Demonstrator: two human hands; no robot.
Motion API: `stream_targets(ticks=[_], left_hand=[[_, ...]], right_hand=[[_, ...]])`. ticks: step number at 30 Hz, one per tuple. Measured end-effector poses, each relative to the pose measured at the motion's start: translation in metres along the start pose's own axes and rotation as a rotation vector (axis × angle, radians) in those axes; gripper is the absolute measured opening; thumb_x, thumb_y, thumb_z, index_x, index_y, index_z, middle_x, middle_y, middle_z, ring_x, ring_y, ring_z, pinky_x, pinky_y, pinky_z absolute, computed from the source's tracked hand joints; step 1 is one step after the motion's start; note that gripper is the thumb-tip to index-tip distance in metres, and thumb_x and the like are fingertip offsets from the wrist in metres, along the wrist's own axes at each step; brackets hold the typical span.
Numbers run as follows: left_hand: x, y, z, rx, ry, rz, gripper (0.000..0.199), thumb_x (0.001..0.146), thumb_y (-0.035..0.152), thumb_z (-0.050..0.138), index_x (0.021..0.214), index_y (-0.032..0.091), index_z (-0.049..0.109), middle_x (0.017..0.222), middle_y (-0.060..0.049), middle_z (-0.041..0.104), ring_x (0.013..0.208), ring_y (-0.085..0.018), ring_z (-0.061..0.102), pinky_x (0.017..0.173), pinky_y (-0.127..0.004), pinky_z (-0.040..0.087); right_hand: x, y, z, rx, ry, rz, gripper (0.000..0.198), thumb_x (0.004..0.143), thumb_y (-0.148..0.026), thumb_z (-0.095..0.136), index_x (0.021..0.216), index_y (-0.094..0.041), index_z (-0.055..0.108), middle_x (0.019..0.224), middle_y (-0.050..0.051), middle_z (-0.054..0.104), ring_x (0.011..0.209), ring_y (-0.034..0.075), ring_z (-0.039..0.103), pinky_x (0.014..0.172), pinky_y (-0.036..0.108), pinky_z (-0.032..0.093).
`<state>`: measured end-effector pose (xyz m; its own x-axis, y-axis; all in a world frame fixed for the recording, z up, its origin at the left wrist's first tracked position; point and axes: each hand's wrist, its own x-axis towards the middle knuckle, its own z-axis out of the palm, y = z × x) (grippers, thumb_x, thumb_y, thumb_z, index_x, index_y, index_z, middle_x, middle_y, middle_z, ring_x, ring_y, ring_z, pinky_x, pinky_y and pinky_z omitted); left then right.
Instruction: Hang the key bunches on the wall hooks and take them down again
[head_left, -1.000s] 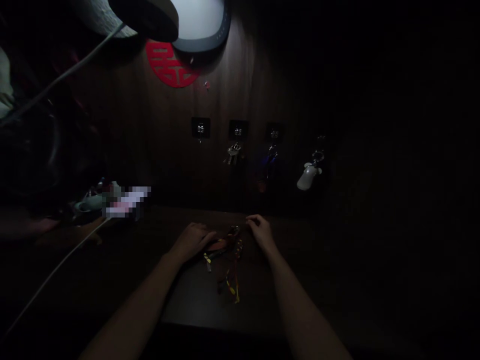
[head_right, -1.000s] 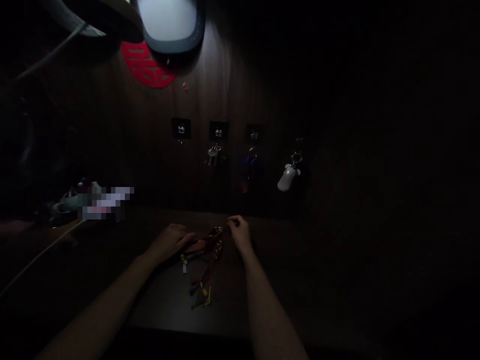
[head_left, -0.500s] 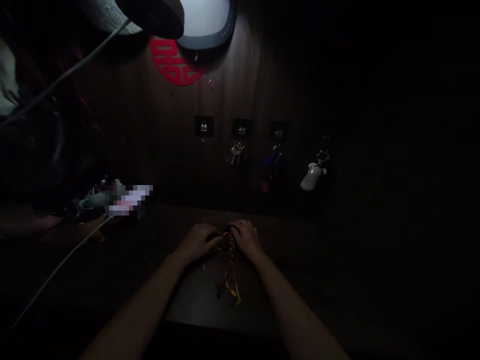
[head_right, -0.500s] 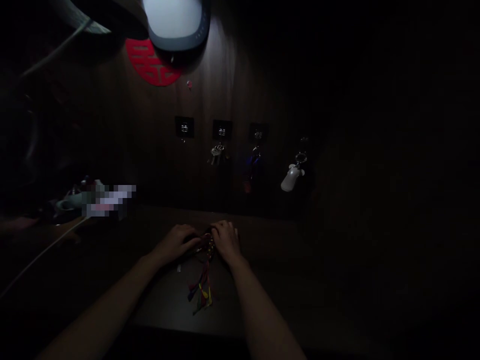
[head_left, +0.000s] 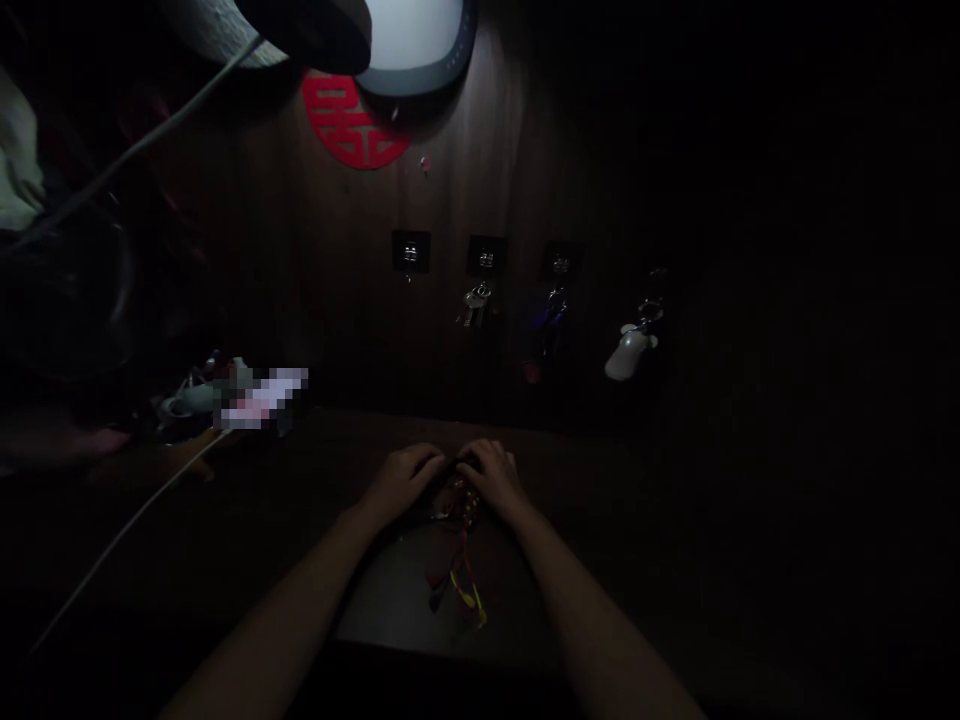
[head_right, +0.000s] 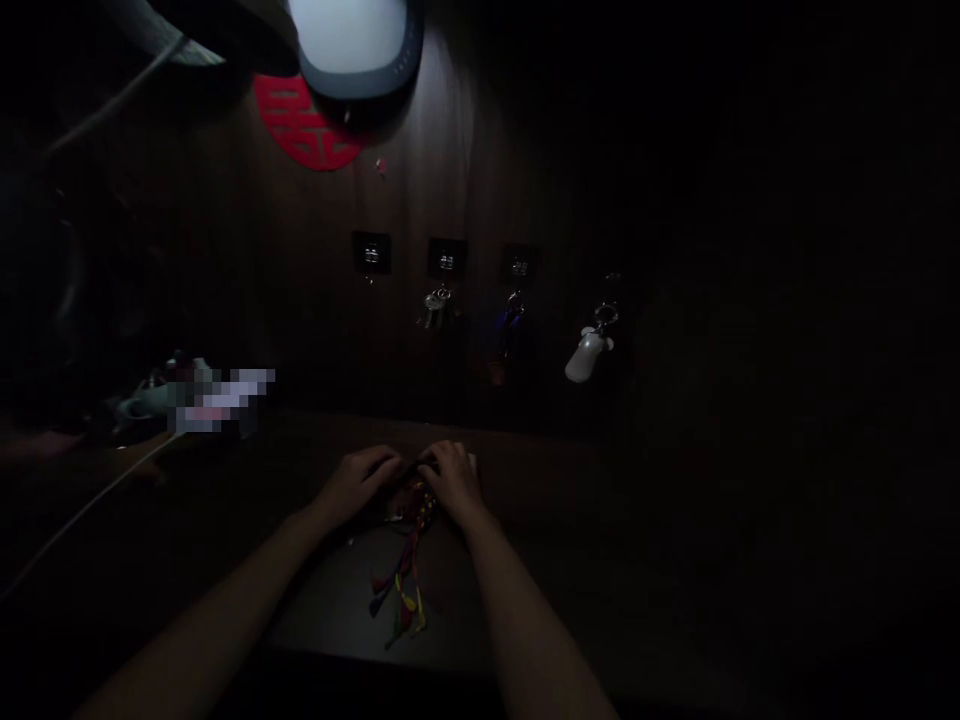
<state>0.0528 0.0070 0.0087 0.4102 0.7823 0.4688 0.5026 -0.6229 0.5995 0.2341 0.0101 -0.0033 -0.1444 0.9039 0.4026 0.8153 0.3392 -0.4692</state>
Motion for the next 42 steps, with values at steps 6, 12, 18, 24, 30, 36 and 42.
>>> stream_targets(ticks=[6,12,18,24,30,36,42], left_hand=[[0.003,-0.006,0.002,-0.047,0.128,-0.068,0.026,0.084,0.027,0.045,0.1,0.018,0.063,0.101,-0.007,0.065,0.096,-0.018,0.059,0.085,-0.03,0.043],[0.003,-0.009,0.007,-0.125,0.041,-0.062,0.028,0.084,0.03,0.045,0.102,0.021,0.065,0.1,-0.005,0.067,0.094,-0.019,0.059,0.086,-0.031,0.044],[0.003,-0.007,0.006,-0.266,0.057,-0.13,0.025,0.079,0.031,0.051,0.097,0.021,0.065,0.097,-0.003,0.068,0.091,-0.018,0.061,0.081,-0.028,0.045],[0.007,-0.01,0.004,-0.275,0.202,-0.18,0.016,0.073,0.03,0.06,0.084,0.019,0.065,0.084,-0.001,0.068,0.081,-0.017,0.062,0.074,-0.026,0.045],[0.006,-0.009,0.004,-0.137,0.261,-0.136,0.009,0.07,0.025,0.064,0.078,0.02,0.064,0.079,0.0,0.066,0.079,-0.016,0.06,0.073,-0.027,0.045],[0.004,-0.003,0.0,0.04,0.256,-0.051,0.008,0.072,0.018,0.061,0.078,0.021,0.064,0.08,-0.002,0.066,0.084,-0.019,0.058,0.077,-0.031,0.044],[0.004,-0.003,0.0,-0.047,0.221,-0.051,0.015,0.076,0.028,0.059,0.088,0.023,0.066,0.089,-0.003,0.068,0.089,-0.019,0.059,0.082,-0.033,0.044]], right_hand=[[0.001,-0.006,-0.003,0.08,0.133,-0.125,0.01,0.082,-0.021,0.052,0.088,-0.025,0.06,0.091,0.0,0.065,0.091,0.017,0.054,0.082,0.032,0.033],[0.001,-0.009,0.001,0.1,0.242,-0.235,0.012,0.084,-0.02,0.05,0.09,-0.025,0.06,0.089,-0.001,0.065,0.088,0.016,0.055,0.081,0.03,0.033],[0.001,-0.013,0.003,0.142,0.329,-0.27,0.016,0.085,-0.019,0.048,0.096,-0.025,0.059,0.094,0.0,0.066,0.09,0.016,0.056,0.08,0.03,0.035],[0.001,-0.018,0.003,0.172,0.368,-0.212,0.016,0.085,-0.025,0.049,0.098,-0.025,0.058,0.095,0.002,0.066,0.09,0.017,0.057,0.08,0.031,0.036],[-0.001,-0.02,0.001,0.206,0.351,-0.194,0.015,0.085,-0.028,0.049,0.094,-0.024,0.06,0.092,0.002,0.067,0.089,0.017,0.058,0.08,0.031,0.036],[-0.001,-0.022,0.001,0.214,0.312,-0.211,0.015,0.086,-0.027,0.048,0.091,-0.025,0.061,0.092,0.001,0.067,0.091,0.017,0.057,0.081,0.031,0.035],[0.0,-0.02,0.0,0.228,0.324,-0.202,0.017,0.087,-0.026,0.044,0.088,-0.024,0.061,0.089,0.002,0.067,0.088,0.017,0.057,0.079,0.031,0.036]])
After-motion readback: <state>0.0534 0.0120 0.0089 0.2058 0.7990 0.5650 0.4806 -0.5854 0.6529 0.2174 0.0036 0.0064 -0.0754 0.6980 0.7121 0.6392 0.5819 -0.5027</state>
